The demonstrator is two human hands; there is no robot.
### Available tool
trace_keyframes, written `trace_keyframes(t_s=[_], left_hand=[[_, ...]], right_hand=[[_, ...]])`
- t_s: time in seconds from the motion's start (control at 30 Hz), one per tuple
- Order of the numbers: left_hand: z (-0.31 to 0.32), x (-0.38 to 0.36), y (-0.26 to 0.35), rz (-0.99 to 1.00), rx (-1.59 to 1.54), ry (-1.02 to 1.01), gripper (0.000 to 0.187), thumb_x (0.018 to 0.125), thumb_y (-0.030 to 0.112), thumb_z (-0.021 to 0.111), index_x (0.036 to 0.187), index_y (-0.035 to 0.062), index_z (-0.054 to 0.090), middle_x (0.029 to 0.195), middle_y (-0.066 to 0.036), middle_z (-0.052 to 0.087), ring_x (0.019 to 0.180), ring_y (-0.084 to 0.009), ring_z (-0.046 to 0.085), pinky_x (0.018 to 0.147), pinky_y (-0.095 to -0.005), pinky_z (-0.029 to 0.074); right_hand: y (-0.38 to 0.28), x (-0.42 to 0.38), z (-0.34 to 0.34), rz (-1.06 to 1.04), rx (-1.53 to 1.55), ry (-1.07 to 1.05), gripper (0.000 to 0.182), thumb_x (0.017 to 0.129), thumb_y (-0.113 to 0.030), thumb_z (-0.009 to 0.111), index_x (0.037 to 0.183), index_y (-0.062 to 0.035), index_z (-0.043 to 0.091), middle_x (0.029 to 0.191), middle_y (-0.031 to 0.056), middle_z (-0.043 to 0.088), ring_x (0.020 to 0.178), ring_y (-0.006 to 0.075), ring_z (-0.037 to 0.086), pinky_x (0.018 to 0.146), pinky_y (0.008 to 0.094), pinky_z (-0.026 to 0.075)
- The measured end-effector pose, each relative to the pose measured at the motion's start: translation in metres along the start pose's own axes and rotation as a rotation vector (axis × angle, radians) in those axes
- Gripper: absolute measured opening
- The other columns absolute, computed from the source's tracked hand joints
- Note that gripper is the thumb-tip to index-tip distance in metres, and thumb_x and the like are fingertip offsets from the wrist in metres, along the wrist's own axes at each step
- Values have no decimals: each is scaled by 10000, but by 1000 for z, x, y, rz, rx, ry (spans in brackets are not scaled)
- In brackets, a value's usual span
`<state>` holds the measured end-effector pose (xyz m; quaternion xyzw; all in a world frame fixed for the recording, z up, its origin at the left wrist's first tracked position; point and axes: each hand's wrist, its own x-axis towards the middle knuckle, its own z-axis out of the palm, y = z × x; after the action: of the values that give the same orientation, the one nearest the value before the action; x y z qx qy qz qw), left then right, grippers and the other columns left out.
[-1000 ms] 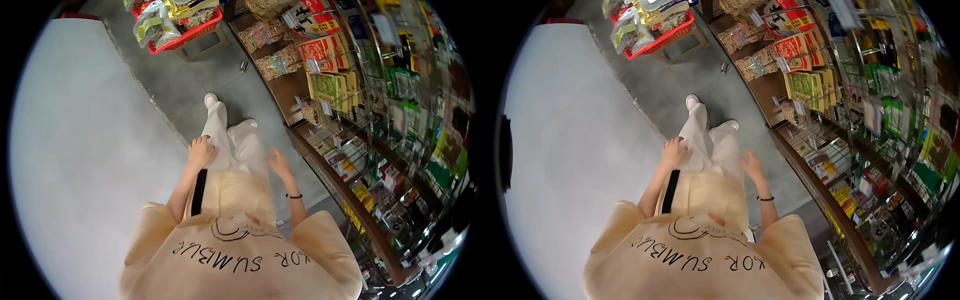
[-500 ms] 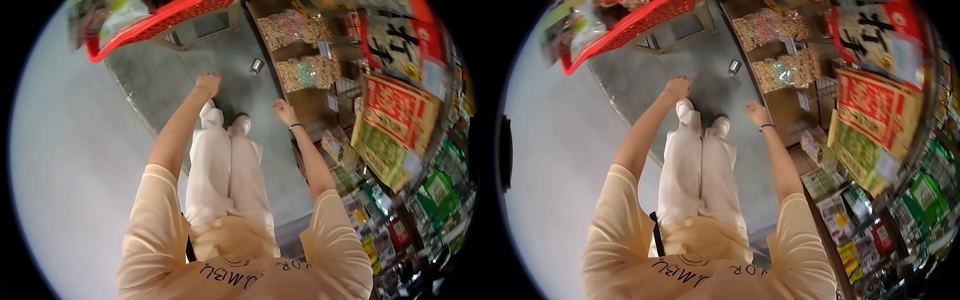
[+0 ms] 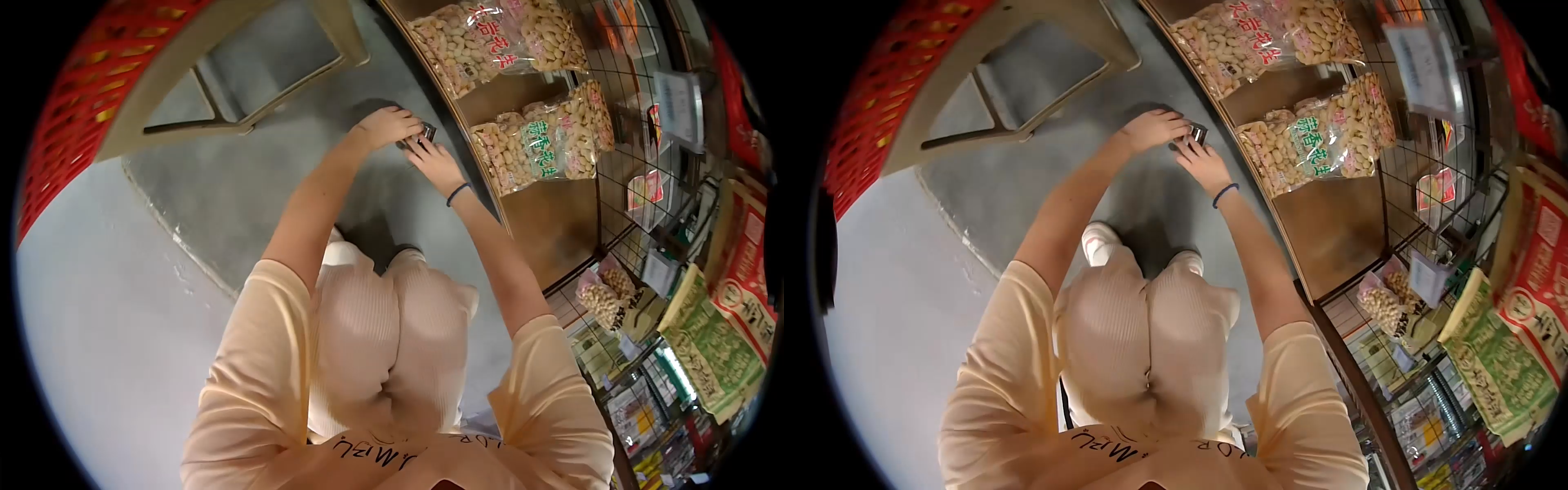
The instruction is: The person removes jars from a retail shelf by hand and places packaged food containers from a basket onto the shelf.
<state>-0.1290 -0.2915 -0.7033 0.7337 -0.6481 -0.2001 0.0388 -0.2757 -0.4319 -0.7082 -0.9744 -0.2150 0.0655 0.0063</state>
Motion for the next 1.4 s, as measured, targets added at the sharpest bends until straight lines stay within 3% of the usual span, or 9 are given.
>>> trace_keyframes(t_s=[0.07, 0.33, 0.5, 0.63, 0.73, 0.9, 1.2, 1.33, 1.4], left_hand=[[11, 17, 4, 121, -47, 198, 403, 767, 122, 529, 1166, 129, 474, 1225, 26, 489, 1148, -159, 457, 944, -295, 391], [49, 33, -2, 151, -105, 193, 410, 750, 145, 571, 1155, 166, 508, 1322, 52, 413, 1150, -167, 455, 925, -329, 424], [3, 0, 13, 24, -328, -19, 512, 710, 189, 653, 1198, 185, 498, 1361, 30, 383, 1134, -195, 478, 939, -363, 413], [-60, -57, 49, 150, -540, 259, 562, 679, 229, 692, 1200, 132, 508, 1300, -32, 464, 1136, -255, 477, 965, -395, 383], [-149, -102, 94, 62, -766, 380, 554, 675, 215, 694, 1188, 99, 517, 1250, -61, 509, 1133, -257, 481, 961, -391, 386], [-314, -168, 174, 126, -817, 547, 572, 653, 179, 723, 1169, 58, 510, 1208, -94, 532, 1113, -283, 487, 934, -389, 412], [-545, -271, 340, 138, -901, 583, 576, 643, 201, 757, 1129, 39, 494, 1136, -115, 552, 1050, -303, 515, 878, -396, 446], [-636, -296, 391, 177, -743, 601, 575, 634, 212, 765, 1116, 43, 500, 1159, -91, 562, 1023, -284, 526, 858, -379, 452], [-676, -306, 415, 176, -698, 604, 596, 620, 204, 770, 1127, 51, 497, 1163, -80, 567, 1004, -266, 535, 845, -367, 454]], right_hand=[[0, -1, 18, -16, -25, -26, 313, 772, -98, 524, 1082, -135, 496, 1235, 12, 453, 1141, 169, 419, 881, 311, 387], [16, 4, 24, -191, -59, 15, 296, 759, -155, 542, 1054, -144, 520, 1151, -12, 492, 1124, 160, 424, 891, 330, 369], [1, -8, -33, -156, 206, 26, 318, 765, -128, 539, 1081, -160, 527, 1200, -3, 488, 1131, 176, 437, 886, 337, 376], [-23, -27, -143, -107, 465, 91, 437, 703, -17, 574, 1121, -139, 539, 1251, 30, 473, 1123, 244, 457, 916, 359, 376], [-36, -47, -264, 55, 760, 70, 451, 679, 26, 601, 1110, -101, 557, 1206, 73, 502, 1141, 287, 460, 921, 362, 397], [-62, -86, -449, 120, 886, 187, 479, 665, 27, 581, 1125, -102, 560, 1192, 93, 507, 1135, 294, 467, 922, 377, 404], [-134, -178, -748, 290, 1199, 169, 462, 707, -2, 585, 1161, -83, 562, 1191, 108, 510, 1150, 274, 479, 959, 357, 394], [-158, -216, -840, 321, 1136, 284, 467, 687, 20, 624, 1145, -27, 548, 1201, 129, 517, 1134, 265, 495, 972, 358, 381], [-171, -235, -877, 413, 1299, 337, 513, 703, 33, 616, 1196, -21, 489, 1231, 140, 500, 1167, 251, 475, 987, 367, 373]])
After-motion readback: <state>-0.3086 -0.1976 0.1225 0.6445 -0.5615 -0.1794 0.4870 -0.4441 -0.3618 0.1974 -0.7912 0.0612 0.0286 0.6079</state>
